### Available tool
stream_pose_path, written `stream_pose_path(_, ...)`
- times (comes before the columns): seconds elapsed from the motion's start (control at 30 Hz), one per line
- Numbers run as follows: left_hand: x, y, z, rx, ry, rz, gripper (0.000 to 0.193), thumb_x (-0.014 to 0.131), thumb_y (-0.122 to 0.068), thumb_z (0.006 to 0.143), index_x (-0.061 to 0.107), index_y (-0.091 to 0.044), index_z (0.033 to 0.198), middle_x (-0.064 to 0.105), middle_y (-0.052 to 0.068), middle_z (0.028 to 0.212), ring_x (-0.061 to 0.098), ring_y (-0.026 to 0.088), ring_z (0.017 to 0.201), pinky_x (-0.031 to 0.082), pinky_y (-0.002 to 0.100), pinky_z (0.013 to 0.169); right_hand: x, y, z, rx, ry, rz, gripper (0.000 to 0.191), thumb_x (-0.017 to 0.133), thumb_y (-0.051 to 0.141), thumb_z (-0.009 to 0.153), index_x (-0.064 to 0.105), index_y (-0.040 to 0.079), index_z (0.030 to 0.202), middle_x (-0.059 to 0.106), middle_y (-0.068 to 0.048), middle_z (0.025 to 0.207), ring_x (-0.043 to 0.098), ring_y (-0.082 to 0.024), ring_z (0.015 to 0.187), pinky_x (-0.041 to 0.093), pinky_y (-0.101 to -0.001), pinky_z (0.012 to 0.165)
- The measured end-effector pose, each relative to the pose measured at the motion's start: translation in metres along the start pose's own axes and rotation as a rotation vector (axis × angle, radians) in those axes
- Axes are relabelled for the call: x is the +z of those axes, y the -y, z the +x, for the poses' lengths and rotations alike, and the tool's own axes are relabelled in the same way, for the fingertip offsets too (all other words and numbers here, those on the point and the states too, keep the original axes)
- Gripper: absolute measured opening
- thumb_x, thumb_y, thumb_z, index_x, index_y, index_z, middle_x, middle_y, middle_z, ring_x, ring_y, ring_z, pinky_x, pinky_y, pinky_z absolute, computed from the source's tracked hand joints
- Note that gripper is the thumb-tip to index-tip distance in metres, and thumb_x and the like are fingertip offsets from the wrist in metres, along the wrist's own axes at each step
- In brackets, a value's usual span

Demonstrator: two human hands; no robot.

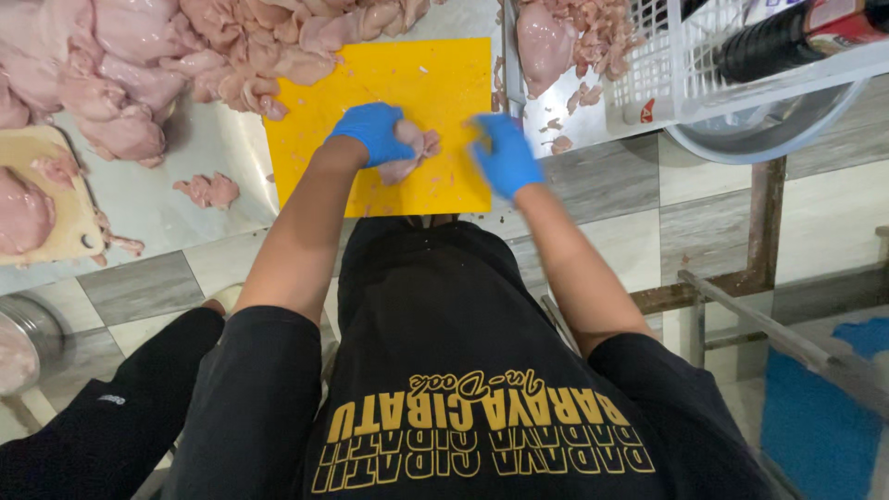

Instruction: The person, wearing blue gloves, cuts raw chicken pieces on a yellow cutting board with a knife, slicing and trimming pieces one at a time and moving finished pieces aside onto the stainless table among piles of raw chicken parts.

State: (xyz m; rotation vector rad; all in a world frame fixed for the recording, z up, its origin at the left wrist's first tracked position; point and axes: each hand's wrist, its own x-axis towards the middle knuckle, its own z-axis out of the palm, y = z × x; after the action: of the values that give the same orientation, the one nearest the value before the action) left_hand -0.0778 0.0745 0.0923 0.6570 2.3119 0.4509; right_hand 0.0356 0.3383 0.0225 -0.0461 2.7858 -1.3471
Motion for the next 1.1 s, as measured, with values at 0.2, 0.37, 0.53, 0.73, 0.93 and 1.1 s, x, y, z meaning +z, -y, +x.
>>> stream_pose_path(0.2,0.011,0.002,-0.008,-0.133,0.043,-0.199,0.054,0.070,-0.059,0.088,0.074,-0.007,0.105,0.074,0.019,0.106,0.070,0.036,0.099,0.054,0.045,0.090,0.032,0.051,-0.002,-0.016,0.022,-0.175,0.052,0.076,0.019,0.088,0.057,0.010,0.136,0.061,-0.017,0.134,0.059,-0.039,0.123,0.047,-0.0467,0.105)
stream_pose_path(0.37,0.059,0.015,0.007,0.097,-0.397,-0.908,0.041,0.079,-0.033,0.090,0.062,-0.009,0.118,0.069,0.008,0.108,0.067,0.022,0.097,0.055,0.036,0.088,-0.017,0.031,-0.005,0.254,-0.224,-0.429,0.076,0.082,0.027,0.076,0.049,0.005,0.141,0.054,-0.025,0.135,0.058,-0.045,0.117,0.048,-0.0504,0.094)
stream_pose_path(0.53,0.092,0.013,0.030,-0.274,-0.445,-1.432,0.023,0.075,-0.022,0.090,0.060,-0.011,0.103,0.066,0.000,0.091,0.066,0.016,0.081,0.059,0.034,0.071,-0.031,-0.007,-0.005,0.485,-0.013,-0.366,0.060,0.078,0.028,0.080,0.055,0.009,0.133,0.061,-0.025,0.125,0.062,-0.044,0.109,0.052,-0.0520,0.090)
stream_pose_path(0.73,0.089,0.041,0.007,-0.256,-0.900,-0.581,0.011,0.071,-0.017,0.097,0.065,-0.008,0.095,0.067,0.008,0.085,0.066,0.021,0.076,0.055,0.037,0.073,-0.013,-0.019,-0.035,0.367,-0.166,-0.118,0.031,0.061,0.020,0.097,0.060,0.003,0.124,0.069,-0.027,0.101,0.066,-0.047,0.095,0.055,-0.0508,0.080)
stream_pose_path(0.93,0.084,0.030,0.001,-0.173,-0.971,-0.374,0.029,0.071,-0.029,0.099,0.058,-0.006,0.086,0.061,0.016,0.079,0.060,0.037,0.072,0.050,0.045,0.068,-0.003,0.038,-0.095,0.583,0.142,0.215,0.033,0.065,0.028,0.096,0.055,0.002,0.115,0.066,-0.017,0.077,0.069,-0.028,0.063,0.055,-0.0414,0.062)
stream_pose_path(1.1,0.086,0.009,0.035,-0.209,-0.710,-0.162,0.037,0.056,-0.042,0.101,0.064,-0.008,0.088,0.068,0.018,0.086,0.066,0.042,0.079,0.051,0.052,0.067,0.004,0.051,-0.103,0.618,0.220,0.116,0.032,0.064,0.029,0.097,0.056,0.003,0.114,0.068,-0.021,0.085,0.070,-0.040,0.075,0.055,-0.0482,0.068)
